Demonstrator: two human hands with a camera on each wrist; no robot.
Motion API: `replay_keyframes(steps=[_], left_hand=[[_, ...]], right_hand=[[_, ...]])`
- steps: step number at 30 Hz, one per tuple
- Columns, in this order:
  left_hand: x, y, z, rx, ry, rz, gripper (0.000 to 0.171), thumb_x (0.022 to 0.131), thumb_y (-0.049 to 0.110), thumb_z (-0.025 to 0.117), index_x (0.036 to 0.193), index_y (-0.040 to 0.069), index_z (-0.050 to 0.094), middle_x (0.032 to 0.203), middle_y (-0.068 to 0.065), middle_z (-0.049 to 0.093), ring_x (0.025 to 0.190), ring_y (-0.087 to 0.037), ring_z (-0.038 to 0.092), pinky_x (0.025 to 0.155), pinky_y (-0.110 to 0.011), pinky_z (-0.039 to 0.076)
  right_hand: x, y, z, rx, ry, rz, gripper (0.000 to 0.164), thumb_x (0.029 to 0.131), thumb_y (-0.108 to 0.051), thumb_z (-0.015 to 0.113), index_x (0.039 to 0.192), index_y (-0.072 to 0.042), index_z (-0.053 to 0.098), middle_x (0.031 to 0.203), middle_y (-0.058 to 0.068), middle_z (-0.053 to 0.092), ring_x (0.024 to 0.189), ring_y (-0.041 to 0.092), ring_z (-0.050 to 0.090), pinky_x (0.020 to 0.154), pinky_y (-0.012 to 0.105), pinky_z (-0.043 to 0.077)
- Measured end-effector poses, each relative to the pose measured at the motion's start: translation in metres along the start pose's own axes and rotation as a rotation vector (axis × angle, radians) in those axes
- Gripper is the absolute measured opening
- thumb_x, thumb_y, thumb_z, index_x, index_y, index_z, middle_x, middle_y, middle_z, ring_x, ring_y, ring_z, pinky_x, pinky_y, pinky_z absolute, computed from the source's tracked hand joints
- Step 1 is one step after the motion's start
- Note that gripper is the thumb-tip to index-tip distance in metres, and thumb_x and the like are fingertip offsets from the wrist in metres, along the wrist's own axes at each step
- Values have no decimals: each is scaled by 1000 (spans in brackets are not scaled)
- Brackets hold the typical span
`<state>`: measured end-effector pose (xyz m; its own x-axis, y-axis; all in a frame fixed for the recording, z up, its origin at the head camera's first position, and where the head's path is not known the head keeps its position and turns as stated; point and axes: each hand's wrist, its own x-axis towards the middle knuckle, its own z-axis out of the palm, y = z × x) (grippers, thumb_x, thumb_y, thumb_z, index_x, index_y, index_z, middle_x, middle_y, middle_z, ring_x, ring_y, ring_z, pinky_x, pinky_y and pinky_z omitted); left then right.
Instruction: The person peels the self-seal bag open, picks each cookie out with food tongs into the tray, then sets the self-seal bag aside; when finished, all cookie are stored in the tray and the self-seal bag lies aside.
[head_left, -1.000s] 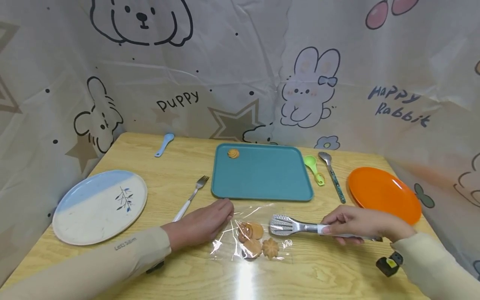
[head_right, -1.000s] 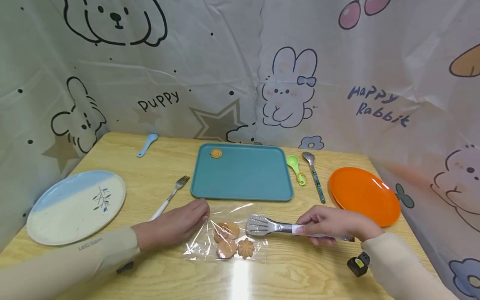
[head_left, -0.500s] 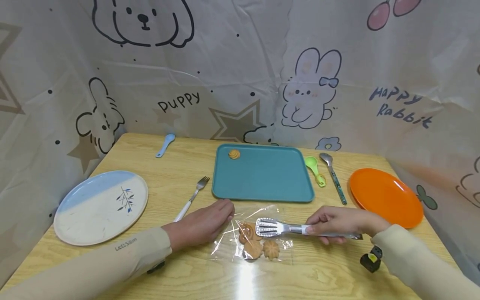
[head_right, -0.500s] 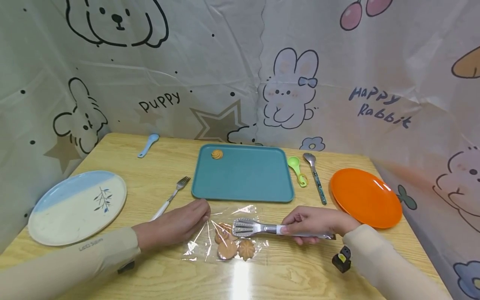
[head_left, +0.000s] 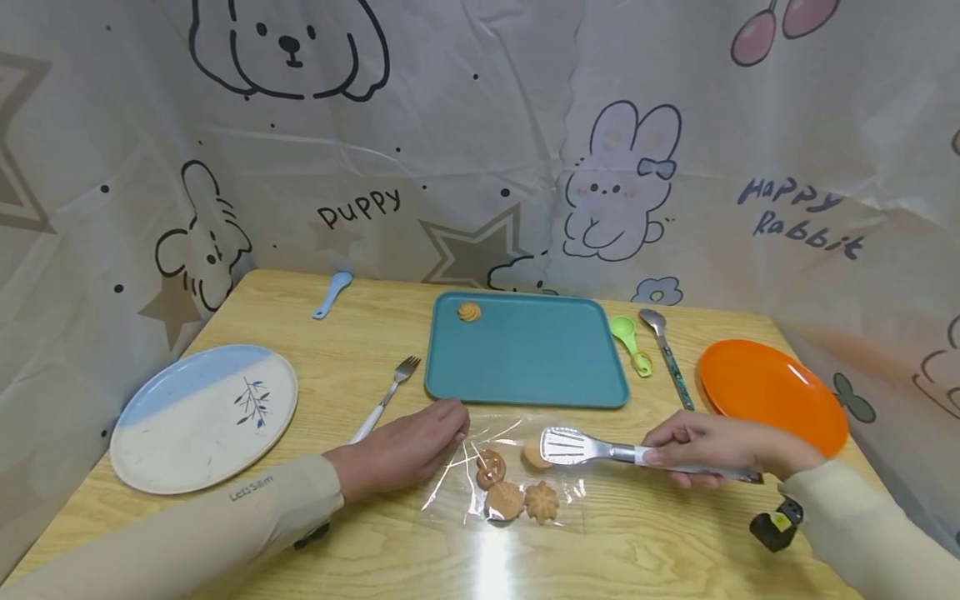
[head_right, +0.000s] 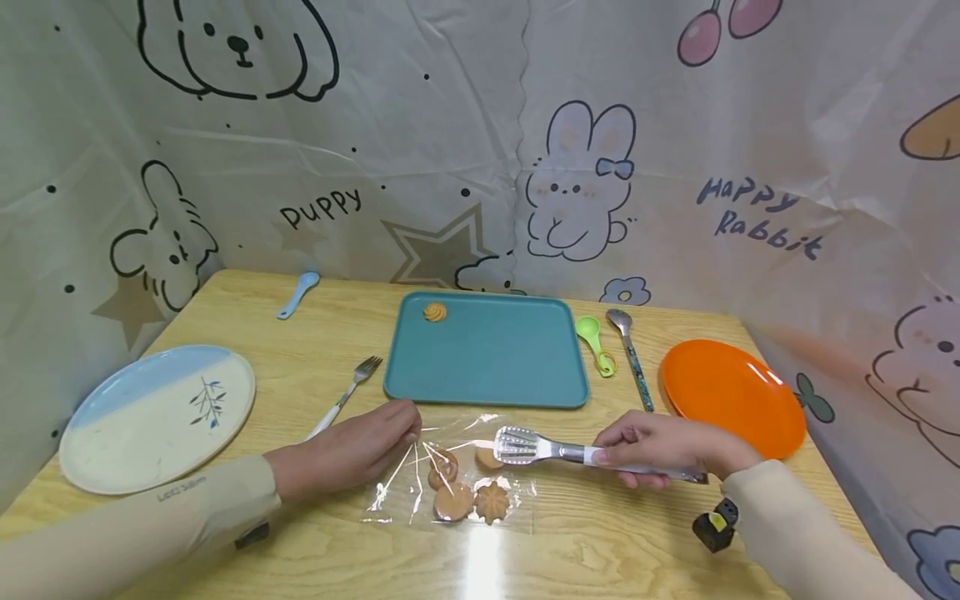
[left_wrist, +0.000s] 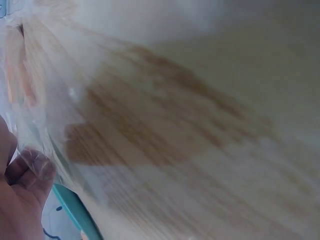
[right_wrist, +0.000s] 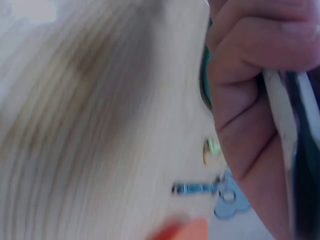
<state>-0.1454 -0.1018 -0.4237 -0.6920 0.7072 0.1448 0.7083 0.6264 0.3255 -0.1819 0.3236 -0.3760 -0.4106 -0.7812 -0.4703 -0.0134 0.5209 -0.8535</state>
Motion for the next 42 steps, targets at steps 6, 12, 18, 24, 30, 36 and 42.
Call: replay_keyframes(steps=[6,12,18,24,30,36,42], left_hand=[[0,0,0,-1,-13,-15,11,104,22,41,94,19,42,91,9,40,80,-4,41,67,-16,41],[1,0,0,7,-7,-21,11,104,22,40,94,19,42,90,9,41,78,-5,40,66,-16,40],[0,1,0,7,-12,-24,12,105,22,40,94,18,43,89,9,41,77,-5,41,66,-16,41],[1,3,-1,12,-15,-26,12,105,23,40,94,18,43,88,8,41,76,-6,41,64,-16,40],[1,2,-1,25,3,-19,12,105,23,40,95,18,44,88,8,42,76,-6,41,65,-17,40],[2,3,-1,17,-2,-30,12,105,23,40,95,17,45,88,8,42,75,-6,41,63,-17,40],[3,4,-2,-3,-19,-47,12,105,23,39,95,18,44,89,8,42,75,-6,42,63,-17,40]], right_hand=[[-34,6,-14,49,42,17,28,104,-11,42,107,12,58,70,31,43,40,26,31,39,16,39],[-57,2,-33,28,131,65,30,104,-12,41,113,13,56,71,31,41,48,44,25,39,16,40],[-42,-6,-47,-98,313,147,36,103,-27,47,115,4,59,67,11,52,45,23,39,43,25,44],[-1,-20,-52,-184,424,176,40,99,-38,53,113,-1,60,72,8,55,49,11,44,45,29,43],[42,-36,-57,-254,523,106,35,101,-32,52,102,2,60,69,13,54,48,11,43,44,28,41],[79,-46,-61,-562,695,121,32,102,-29,50,96,0,61,66,8,55,48,14,46,46,28,41],[103,-56,-52,-992,844,209,27,102,-31,48,94,-8,61,71,6,60,64,20,55,59,35,44]])
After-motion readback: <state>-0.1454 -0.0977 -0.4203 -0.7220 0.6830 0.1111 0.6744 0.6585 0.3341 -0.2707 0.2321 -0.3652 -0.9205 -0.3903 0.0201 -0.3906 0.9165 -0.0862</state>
